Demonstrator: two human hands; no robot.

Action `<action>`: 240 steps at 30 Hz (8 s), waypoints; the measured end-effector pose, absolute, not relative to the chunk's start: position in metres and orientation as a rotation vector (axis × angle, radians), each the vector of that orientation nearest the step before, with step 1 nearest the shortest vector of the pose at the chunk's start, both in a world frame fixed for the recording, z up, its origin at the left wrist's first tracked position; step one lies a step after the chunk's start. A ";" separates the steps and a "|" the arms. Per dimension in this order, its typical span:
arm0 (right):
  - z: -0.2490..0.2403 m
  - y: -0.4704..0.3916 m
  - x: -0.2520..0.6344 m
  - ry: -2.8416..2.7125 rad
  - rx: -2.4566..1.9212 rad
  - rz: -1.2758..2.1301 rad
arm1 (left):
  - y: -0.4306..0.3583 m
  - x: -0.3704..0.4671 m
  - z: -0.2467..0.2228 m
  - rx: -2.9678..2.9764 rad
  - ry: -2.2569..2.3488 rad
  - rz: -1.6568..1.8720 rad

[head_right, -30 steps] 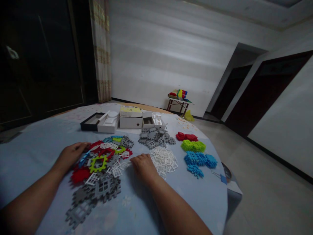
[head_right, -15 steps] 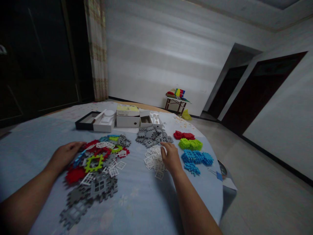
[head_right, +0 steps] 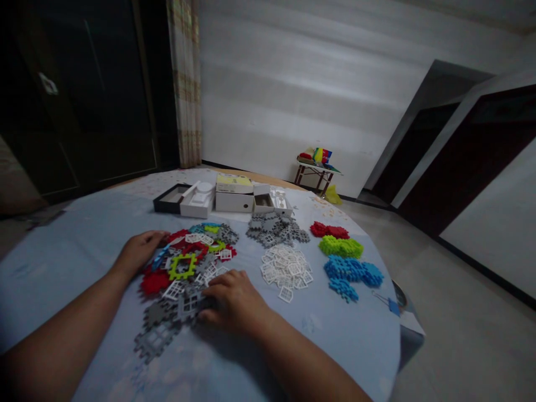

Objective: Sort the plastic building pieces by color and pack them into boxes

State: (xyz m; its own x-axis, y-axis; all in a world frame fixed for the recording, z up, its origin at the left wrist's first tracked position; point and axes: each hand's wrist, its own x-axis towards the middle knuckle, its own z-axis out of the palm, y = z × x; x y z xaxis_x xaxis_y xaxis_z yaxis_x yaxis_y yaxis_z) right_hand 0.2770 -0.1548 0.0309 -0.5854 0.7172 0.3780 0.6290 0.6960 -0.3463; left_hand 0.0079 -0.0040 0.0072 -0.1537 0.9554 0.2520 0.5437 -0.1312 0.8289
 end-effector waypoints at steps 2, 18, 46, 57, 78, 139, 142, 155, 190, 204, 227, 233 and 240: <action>0.031 -0.158 0.268 -2.480 -0.993 0.265 | -0.005 0.008 0.008 1.668 1.698 1.210; 0.037 -0.118 0.321 -1.744 -1.347 0.683 | 0.001 0.002 0.006 1.689 1.722 1.117; 0.031 -0.131 0.262 -2.287 -1.146 0.458 | 0.001 0.004 0.003 1.719 1.698 1.181; 0.048 -0.122 0.280 -2.117 -1.212 0.572 | 0.002 0.002 0.002 1.717 1.717 1.163; 0.054 -0.122 0.280 -2.264 -1.190 0.556 | -0.008 0.004 0.011 1.716 1.791 1.075; -0.014 -0.154 0.406 -1.328 -1.648 0.033 | -0.077 0.142 0.056 2.870 1.401 0.065; -0.013 -0.153 0.407 -1.297 -1.639 0.019 | -0.080 0.143 0.059 2.828 1.436 0.127; -0.020 -0.147 0.417 -1.138 -1.570 0.028 | -0.081 0.154 0.069 2.757 1.484 0.058; -0.017 -0.150 0.423 -1.060 -1.505 0.118 | -0.061 0.162 0.041 2.753 1.563 0.128; -0.018 -0.150 0.422 -1.062 -1.506 0.109 | -0.054 0.151 0.069 2.511 1.458 0.359; -0.022 -0.150 0.423 -1.085 -1.512 0.161 | -0.024 0.087 0.083 2.362 1.799 0.489; -0.021 -0.151 0.422 -1.109 -1.532 0.149 | -0.022 0.066 0.084 2.437 1.811 0.250; -0.020 -0.153 0.421 -1.105 -1.538 0.133 | -0.024 0.062 0.090 2.327 1.837 0.262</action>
State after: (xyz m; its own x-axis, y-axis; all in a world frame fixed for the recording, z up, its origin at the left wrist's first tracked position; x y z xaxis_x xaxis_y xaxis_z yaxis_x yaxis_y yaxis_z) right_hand 0.4215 -0.1525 -0.0196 0.5454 0.6896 0.4764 0.5573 0.1262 -0.8207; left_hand 0.0617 -0.0236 0.0897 0.2278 0.9731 0.0356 0.9442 -0.2297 0.2363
